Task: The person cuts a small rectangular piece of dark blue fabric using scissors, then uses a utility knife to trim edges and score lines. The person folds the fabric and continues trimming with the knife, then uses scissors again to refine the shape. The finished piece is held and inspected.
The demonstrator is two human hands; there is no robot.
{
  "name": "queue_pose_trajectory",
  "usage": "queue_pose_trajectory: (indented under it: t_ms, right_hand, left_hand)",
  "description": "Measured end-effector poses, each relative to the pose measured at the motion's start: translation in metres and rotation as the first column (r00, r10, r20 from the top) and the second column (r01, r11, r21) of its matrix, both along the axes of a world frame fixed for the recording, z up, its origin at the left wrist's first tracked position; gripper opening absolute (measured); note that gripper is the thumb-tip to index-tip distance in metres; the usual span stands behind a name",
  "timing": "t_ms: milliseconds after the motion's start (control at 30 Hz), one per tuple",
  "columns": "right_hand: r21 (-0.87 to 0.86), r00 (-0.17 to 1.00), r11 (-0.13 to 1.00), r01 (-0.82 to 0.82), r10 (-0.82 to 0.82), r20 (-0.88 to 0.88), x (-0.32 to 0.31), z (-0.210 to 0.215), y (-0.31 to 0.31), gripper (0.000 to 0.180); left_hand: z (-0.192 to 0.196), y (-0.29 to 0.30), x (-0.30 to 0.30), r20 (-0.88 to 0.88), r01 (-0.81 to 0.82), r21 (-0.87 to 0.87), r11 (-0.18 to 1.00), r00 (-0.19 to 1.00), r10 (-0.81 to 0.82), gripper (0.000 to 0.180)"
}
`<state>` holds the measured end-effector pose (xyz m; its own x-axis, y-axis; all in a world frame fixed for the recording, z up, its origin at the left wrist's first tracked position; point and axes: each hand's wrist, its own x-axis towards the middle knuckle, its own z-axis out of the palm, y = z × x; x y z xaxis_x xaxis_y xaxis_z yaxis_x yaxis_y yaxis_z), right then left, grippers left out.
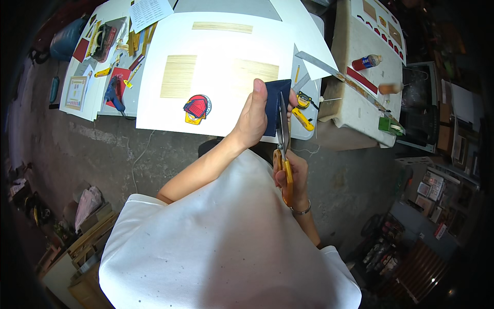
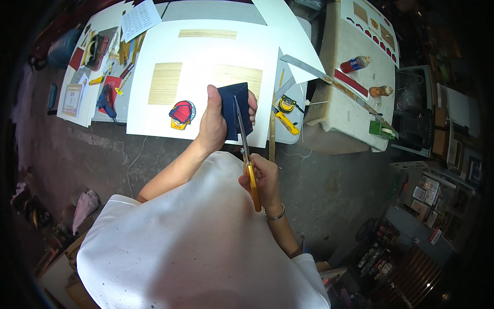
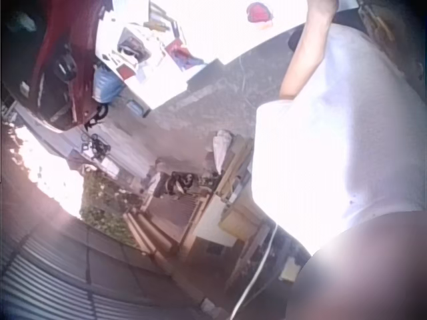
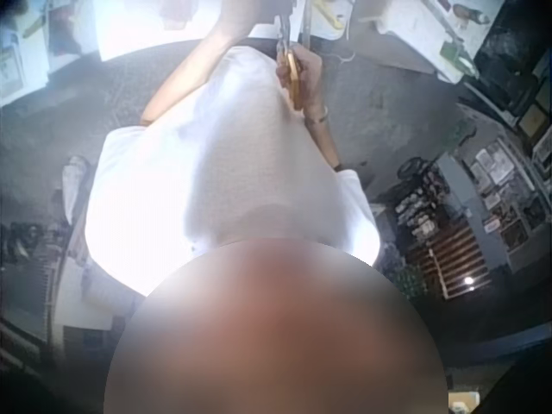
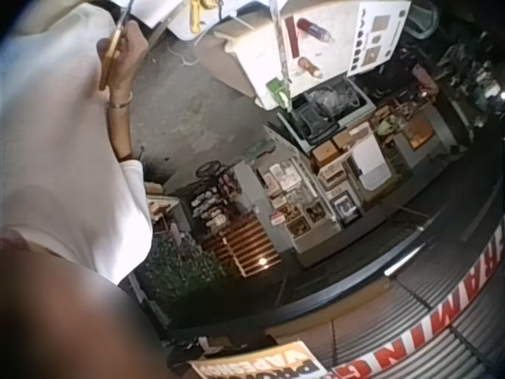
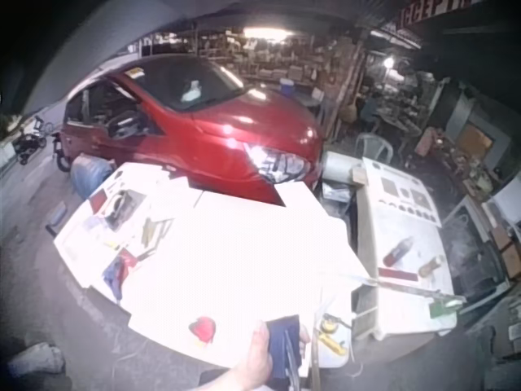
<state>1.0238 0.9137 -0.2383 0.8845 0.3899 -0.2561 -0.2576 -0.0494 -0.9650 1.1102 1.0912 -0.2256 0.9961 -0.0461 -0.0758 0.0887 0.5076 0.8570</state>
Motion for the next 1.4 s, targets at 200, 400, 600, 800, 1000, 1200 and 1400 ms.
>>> queue_pose_trajectory:
  t_ms: [200, 400, 600, 800, 1000, 1200, 1400]
  right_hand:
    - [0.051, 0.997, 0.998, 0.028, -0.024, -0.071, 0.002, 0.005, 0.004, 0.039]
    - [0.164, 0.988, 0.983, 0.08, -0.056, -0.144, 0.005, -0.005, 0.01, 0.035]
    - [0.067, 0.999, 0.998, 0.015, -0.013, -0.032, 0.004, -0.003, 0.009, 0.036]
    - [0.08, 0.994, 0.995, 0.053, -0.045, -0.1, 0.007, 0.008, 0.012, 0.033]
    - [0.009, 0.984, 0.994, 0.105, -0.103, -0.147, 0.008, 0.003, 0.016, 0.071]
    - [0.122, 0.987, 0.99, 0.071, -0.052, -0.155, 0.006, -0.007, 0.01, 0.024]
    - [0.133, 0.981, 0.989, 0.058, -0.032, -0.192, 0.006, -0.002, 0.007, 0.038]
  left_hand:
    - [-0.002, 0.003, 0.002, 0.005, 0.004, 0.018, 1.0, 1.0, -0.005, 0.094]
    - [-0.005, 0.005, 0.003, 0.011, -0.01, 0.048, 0.999, 1.0, 0.01, 0.095]
    - [-0.013, 0.004, 0.002, -0.011, -0.015, 0.044, 0.999, 1.0, 0.015, 0.095]
    - [-0.016, 0.004, 0.002, -0.006, 0.0, 0.049, 0.999, 1.0, 0.001, 0.095]
    - [-0.017, 0.004, 0.005, 0.0, -0.016, 0.075, 0.997, 1.0, 0.016, 0.096]
    - [-0.028, 0.008, 0.002, -0.025, 0.009, 0.082, 0.997, 1.0, -0.007, 0.095]
    - [-0.032, 0.009, 0.0, -0.004, 0.003, 0.144, 0.99, 1.0, -0.003, 0.095]
